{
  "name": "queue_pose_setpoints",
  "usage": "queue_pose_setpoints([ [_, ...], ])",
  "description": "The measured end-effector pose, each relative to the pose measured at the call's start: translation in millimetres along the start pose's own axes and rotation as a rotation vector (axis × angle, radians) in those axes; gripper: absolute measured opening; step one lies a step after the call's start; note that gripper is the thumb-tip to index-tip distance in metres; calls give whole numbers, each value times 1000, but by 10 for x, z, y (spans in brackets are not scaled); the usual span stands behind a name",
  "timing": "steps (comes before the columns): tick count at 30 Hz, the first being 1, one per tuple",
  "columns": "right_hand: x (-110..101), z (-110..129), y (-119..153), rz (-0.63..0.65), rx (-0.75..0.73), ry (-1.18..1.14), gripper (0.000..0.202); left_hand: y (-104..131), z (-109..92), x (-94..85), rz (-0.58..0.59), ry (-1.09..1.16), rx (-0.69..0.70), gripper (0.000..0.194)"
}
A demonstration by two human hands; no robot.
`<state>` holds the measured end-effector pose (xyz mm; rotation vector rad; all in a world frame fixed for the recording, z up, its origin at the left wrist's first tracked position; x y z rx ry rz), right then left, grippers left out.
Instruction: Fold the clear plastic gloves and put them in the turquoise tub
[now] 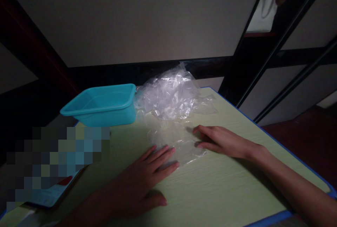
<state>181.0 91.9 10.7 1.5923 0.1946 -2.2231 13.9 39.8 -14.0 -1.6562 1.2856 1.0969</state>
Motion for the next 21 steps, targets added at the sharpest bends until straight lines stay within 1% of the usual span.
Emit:
queue_pose_setpoints([
  [5, 18, -37, 7, 72, -12, -52, 48, 2, 12, 14, 7, 17, -9, 67],
  [14, -4, -93, 21, 106, 2, -88, 55, -9, 3, 11, 23, 14, -18, 67],
  [17, -44, -84, 21, 52, -16, -74, 49, -8, 5, 16, 34, 17, -18, 67],
  [21, -109, -21, 34, -86, -78, 31, 40, 7, -29, -12, 30, 26, 14, 69],
])
Point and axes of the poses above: each hand's wrist, its own y-axis away from the middle knuckle, its own x-axis out of the palm, z = x × y, the point moved 8 cm from there along -y, towards the middle knuckle, and after that the axes turned 13 degrees about x, right-handed, at the moved point
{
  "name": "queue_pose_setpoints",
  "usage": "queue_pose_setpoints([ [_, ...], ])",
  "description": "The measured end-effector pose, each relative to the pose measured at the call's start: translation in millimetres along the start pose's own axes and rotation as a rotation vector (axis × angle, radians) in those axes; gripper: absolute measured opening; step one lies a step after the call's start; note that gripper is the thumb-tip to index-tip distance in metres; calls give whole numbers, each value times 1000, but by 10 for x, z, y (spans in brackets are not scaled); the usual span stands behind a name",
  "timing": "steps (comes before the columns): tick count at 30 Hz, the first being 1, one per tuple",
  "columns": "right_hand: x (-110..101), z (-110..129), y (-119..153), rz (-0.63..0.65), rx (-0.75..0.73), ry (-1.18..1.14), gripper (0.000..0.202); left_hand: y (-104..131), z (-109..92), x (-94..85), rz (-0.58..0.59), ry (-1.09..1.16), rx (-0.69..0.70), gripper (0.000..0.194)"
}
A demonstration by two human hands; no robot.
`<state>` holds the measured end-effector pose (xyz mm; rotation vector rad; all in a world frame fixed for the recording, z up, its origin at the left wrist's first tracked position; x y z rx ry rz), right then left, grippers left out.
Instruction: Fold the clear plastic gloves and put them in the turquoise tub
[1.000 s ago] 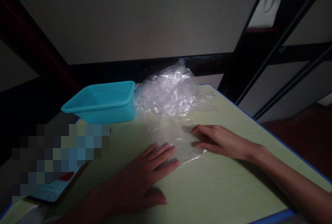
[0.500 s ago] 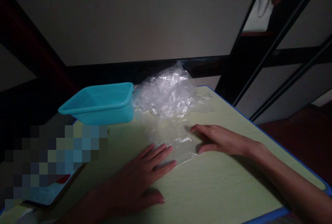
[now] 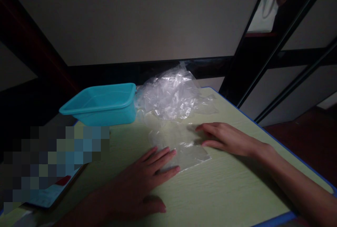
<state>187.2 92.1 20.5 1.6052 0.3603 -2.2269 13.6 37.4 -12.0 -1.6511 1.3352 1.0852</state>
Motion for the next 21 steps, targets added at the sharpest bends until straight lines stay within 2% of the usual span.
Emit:
queue_pose_setpoints([
  [6, -46, 169, 29, -129, -142, 102, 31, 28, -122, -30, -3, -5, 95, 68],
  [10, -31, 208, 41, -101, -167, 65, 27, 8, -174, -42, -20, 19, 139, 68],
  [14, 0, 187, 34, -64, -136, 76, 33, -23, -182, -59, -35, 34, 102, 60],
  [21, 47, 138, 0, -49, -106, 46, 34, -37, -151, 57, -124, -86, 59, 40],
])
Point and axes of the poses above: each hand's wrist, its own y-axis away from the middle knuckle, its own x-axis out of the palm, z = x × y, the point moved 8 cm from there along -y, towards the middle knuckle, and after that the axes turned 13 degrees about x, right-handed, at the moved point
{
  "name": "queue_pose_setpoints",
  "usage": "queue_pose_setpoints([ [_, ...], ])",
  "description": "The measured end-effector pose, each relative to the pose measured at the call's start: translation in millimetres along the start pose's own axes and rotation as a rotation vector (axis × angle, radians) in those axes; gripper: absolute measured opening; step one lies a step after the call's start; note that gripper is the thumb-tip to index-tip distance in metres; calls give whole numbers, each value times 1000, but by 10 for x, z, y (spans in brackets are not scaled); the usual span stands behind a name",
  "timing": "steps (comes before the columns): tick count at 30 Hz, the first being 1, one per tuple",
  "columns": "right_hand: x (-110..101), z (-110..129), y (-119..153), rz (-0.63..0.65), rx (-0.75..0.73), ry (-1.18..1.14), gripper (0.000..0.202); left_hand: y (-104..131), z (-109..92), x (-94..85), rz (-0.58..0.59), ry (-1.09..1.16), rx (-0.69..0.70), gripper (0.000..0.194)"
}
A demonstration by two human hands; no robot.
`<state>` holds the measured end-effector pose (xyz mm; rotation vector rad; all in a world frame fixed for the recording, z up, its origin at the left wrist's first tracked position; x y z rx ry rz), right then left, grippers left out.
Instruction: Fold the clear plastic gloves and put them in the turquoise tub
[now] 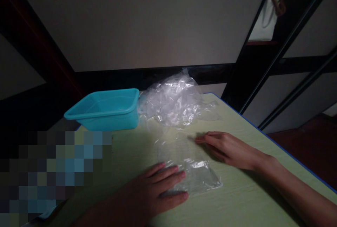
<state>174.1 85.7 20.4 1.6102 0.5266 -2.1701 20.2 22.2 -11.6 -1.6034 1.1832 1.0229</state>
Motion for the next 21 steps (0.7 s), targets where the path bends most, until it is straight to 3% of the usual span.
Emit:
queue_pose_setpoints([
  [5, -38, 31, 11, -9, -22, -73, 40, -9, 25, -3, 26, -68, 33, 39],
  [9, -10, 94, 4, 29, -58, -64, 40, -31, 22, 4, 139, -47, 84, 41],
  [17, 19, 3, -34, -1, 27, -40, 38, -8, 36, 39, 39, -161, 74, 37],
  [21, 24, -45, -36, -31, 31, 7, 39, -12, 10, 35, 62, -212, 174, 38],
])
Point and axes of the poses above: each hand's wrist, its own y-axis away from the middle knuckle, its own x-axis out of the palm, z = x × y, the point moved 8 cm from there along -y, towards the middle knuckle, and after that the axes turned 13 degrees about x, right-handed, at the moved point
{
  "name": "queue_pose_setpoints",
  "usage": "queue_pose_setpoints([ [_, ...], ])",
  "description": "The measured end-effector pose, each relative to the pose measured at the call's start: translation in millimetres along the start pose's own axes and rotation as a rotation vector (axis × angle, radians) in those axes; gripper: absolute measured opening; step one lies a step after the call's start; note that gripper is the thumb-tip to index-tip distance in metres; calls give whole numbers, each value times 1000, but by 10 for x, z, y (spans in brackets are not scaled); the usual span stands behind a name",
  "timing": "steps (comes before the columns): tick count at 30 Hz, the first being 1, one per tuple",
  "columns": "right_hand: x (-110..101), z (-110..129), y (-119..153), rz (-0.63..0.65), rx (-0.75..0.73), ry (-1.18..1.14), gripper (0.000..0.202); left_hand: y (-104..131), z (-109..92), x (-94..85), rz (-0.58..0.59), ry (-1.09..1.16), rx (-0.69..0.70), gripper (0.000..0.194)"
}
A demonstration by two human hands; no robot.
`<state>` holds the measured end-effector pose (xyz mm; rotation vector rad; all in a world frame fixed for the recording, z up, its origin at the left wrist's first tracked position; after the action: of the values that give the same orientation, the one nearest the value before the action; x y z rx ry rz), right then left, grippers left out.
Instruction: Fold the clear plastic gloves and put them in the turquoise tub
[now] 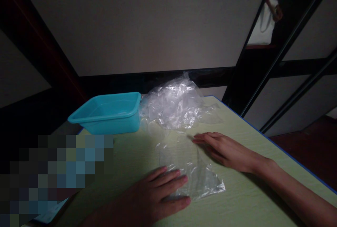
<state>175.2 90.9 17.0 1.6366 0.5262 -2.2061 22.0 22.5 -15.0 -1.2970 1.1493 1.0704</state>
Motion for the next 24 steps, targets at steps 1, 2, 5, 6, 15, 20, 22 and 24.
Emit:
queue_pose_setpoints([
  [1, -2, -15, -1, -13, 1, 19, 39, 2, -3, -7, -4, -11, 23, 39],
  [2, -5, -29, -2, -26, 2, 38, 39, 7, -2, -11, -8, -24, 38, 40],
  [5, -22, -33, -1, -52, -7, 72, 39, 25, 5, 1, -13, -65, 48, 41],
  [6, -29, -11, 3, -57, -22, 71, 39, 30, 2, 8, -18, -77, 51, 42],
  [15, -17, 301, 91, -29, -233, 33, 28, 98, 62, -136, -112, -84, -104, 60],
  [20, -7, 362, 145, -47, -322, 4, 28, 109, -5, -444, -289, -148, -103, 28],
  [22, -6, 374, 158, -40, -337, -17, 28, 70, -48, -503, -325, -111, -65, 27],
  [24, 15, 376, 157, 1, -328, -26, 28, 25, -77, -523, -334, -95, -50, 32],
])
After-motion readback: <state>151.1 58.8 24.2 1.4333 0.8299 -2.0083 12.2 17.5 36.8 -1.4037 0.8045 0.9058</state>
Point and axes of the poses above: each hand's wrist, its own y-axis away from the middle knuckle, its own x-axis out of the palm, z = x × y, the point moved 8 cm from there along -y, towards the middle knuckle, and after that the axes turned 13 degrees about x, right-handed, at the moved point
